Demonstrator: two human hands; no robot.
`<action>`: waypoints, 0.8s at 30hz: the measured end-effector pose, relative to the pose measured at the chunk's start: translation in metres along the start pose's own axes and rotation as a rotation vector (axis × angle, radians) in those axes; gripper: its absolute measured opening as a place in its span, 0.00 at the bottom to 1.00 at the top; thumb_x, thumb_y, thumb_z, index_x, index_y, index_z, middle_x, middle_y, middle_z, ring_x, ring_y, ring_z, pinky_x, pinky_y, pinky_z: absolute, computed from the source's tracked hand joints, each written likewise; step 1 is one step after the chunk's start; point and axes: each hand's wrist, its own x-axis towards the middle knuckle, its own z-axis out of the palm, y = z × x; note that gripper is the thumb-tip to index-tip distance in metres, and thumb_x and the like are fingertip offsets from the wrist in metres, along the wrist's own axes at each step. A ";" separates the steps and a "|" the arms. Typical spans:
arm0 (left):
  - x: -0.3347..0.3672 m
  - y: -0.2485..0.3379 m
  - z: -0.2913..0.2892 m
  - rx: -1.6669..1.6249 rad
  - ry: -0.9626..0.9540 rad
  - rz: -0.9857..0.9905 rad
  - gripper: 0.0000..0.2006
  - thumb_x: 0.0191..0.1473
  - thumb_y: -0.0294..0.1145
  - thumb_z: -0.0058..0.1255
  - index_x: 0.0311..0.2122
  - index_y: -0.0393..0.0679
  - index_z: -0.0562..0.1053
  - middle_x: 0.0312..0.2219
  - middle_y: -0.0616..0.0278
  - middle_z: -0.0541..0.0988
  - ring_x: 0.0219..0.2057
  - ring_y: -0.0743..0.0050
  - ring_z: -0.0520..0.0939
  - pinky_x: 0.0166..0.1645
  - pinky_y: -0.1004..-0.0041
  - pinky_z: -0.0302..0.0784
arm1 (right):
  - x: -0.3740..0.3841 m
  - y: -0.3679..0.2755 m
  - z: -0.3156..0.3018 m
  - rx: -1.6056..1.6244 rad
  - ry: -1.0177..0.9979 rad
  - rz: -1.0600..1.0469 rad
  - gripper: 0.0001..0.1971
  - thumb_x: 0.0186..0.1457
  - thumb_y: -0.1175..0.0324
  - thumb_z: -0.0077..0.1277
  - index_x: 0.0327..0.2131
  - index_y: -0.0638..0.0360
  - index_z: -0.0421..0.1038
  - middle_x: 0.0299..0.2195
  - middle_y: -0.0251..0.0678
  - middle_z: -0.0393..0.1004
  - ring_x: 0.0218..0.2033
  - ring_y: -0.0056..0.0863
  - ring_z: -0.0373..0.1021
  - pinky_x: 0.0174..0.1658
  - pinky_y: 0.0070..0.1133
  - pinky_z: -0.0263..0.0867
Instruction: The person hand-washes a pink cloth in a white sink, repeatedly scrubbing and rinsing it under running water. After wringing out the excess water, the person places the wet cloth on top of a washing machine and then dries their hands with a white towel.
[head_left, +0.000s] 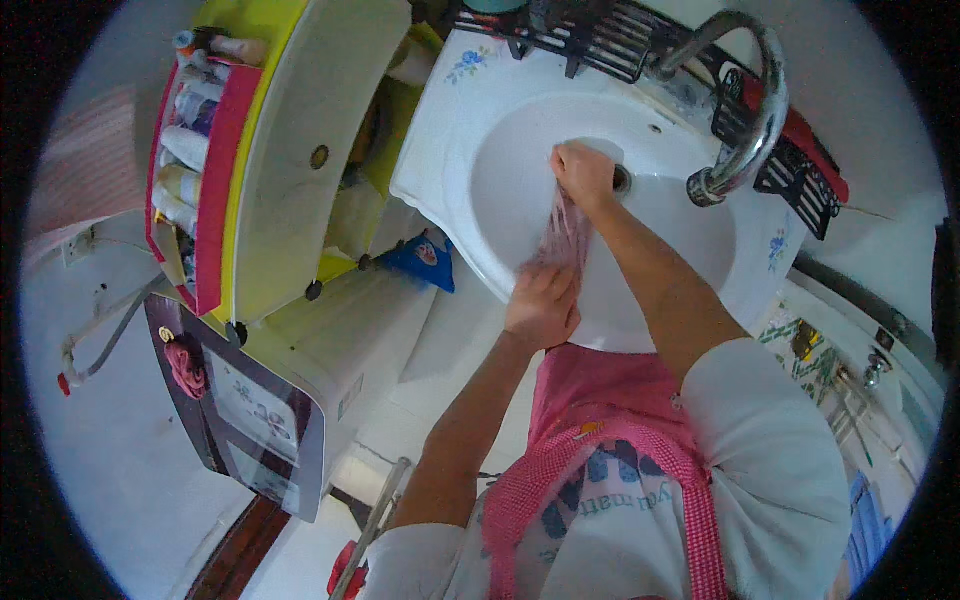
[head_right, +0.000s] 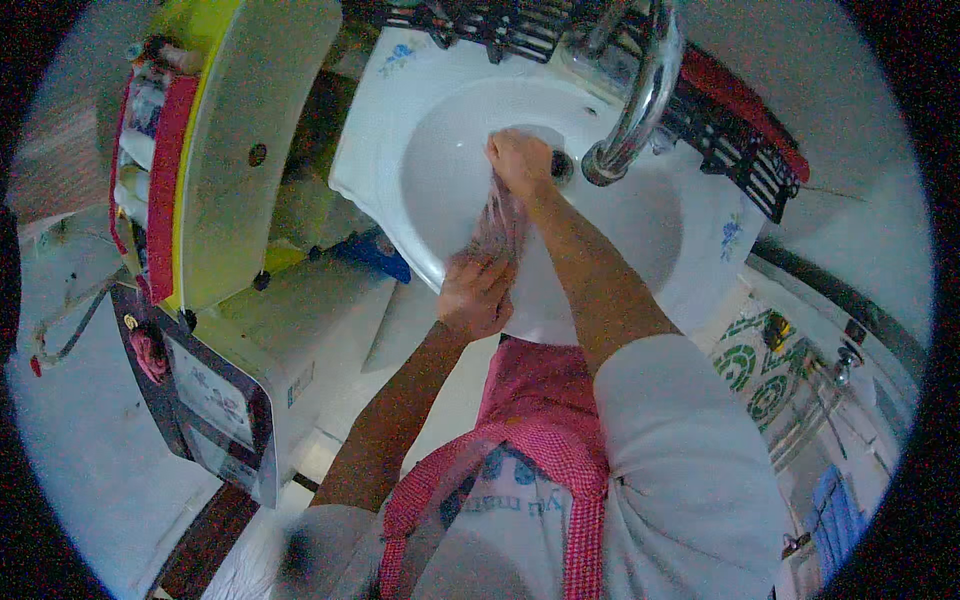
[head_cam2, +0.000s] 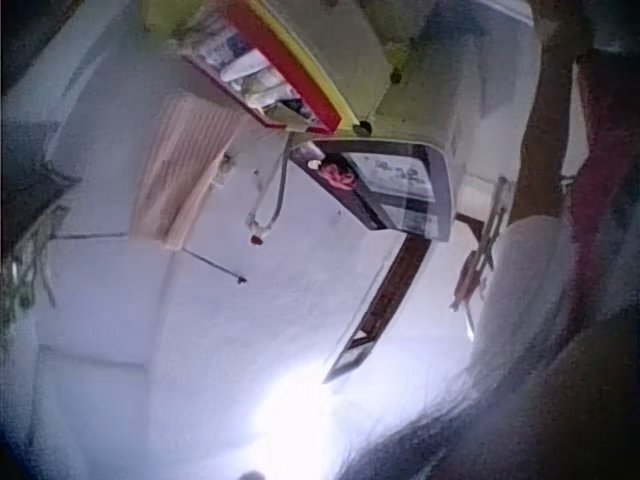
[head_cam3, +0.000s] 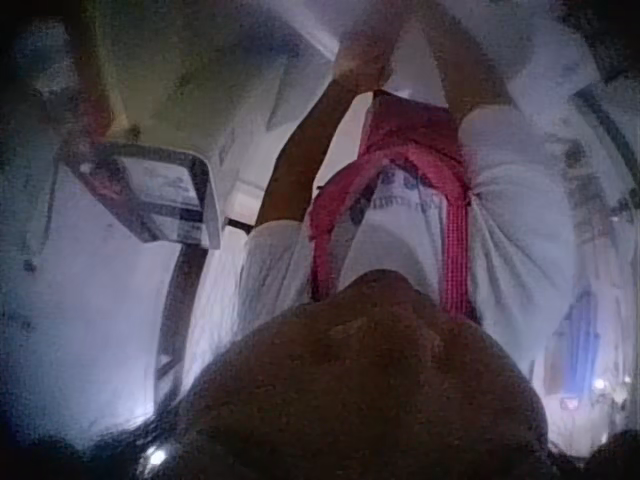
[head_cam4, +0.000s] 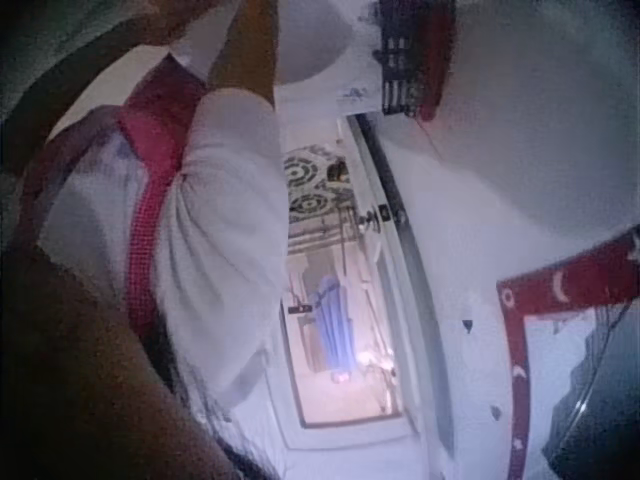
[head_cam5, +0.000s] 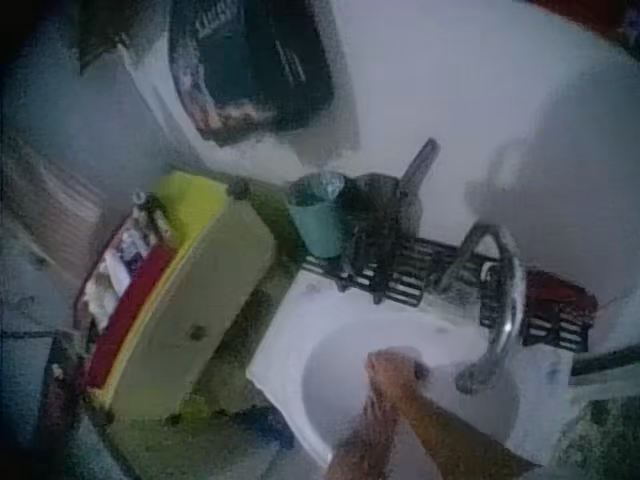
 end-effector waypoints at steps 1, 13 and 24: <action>0.002 0.001 -0.001 0.019 0.009 0.004 0.16 0.36 0.35 0.52 0.33 0.40 0.75 0.41 0.59 0.71 0.45 0.62 0.68 0.50 0.56 0.63 | -0.001 0.007 -0.002 0.006 -0.328 0.155 0.16 0.52 0.54 0.44 0.24 0.55 0.71 0.25 0.40 0.73 0.27 0.45 0.70 0.30 0.38 0.64; 0.021 0.010 0.001 0.221 -0.041 -0.374 0.21 0.37 0.33 0.55 0.41 0.40 0.71 0.46 0.56 0.68 0.42 0.55 0.69 0.47 0.57 0.65 | -0.013 0.021 -0.073 0.281 -0.591 -0.034 0.11 0.42 0.75 0.51 0.34 0.58 0.70 0.30 0.37 0.71 0.32 0.34 0.69 0.37 0.28 0.65; 0.010 0.024 -0.010 0.144 -0.008 -0.040 0.15 0.43 0.33 0.52 0.38 0.42 0.72 0.42 0.58 0.71 0.47 0.58 0.68 0.54 0.56 0.59 | -0.021 0.043 -0.019 0.492 -0.496 0.457 0.20 0.51 0.60 0.49 0.48 0.51 0.66 0.44 0.42 0.67 0.45 0.34 0.66 0.48 0.28 0.62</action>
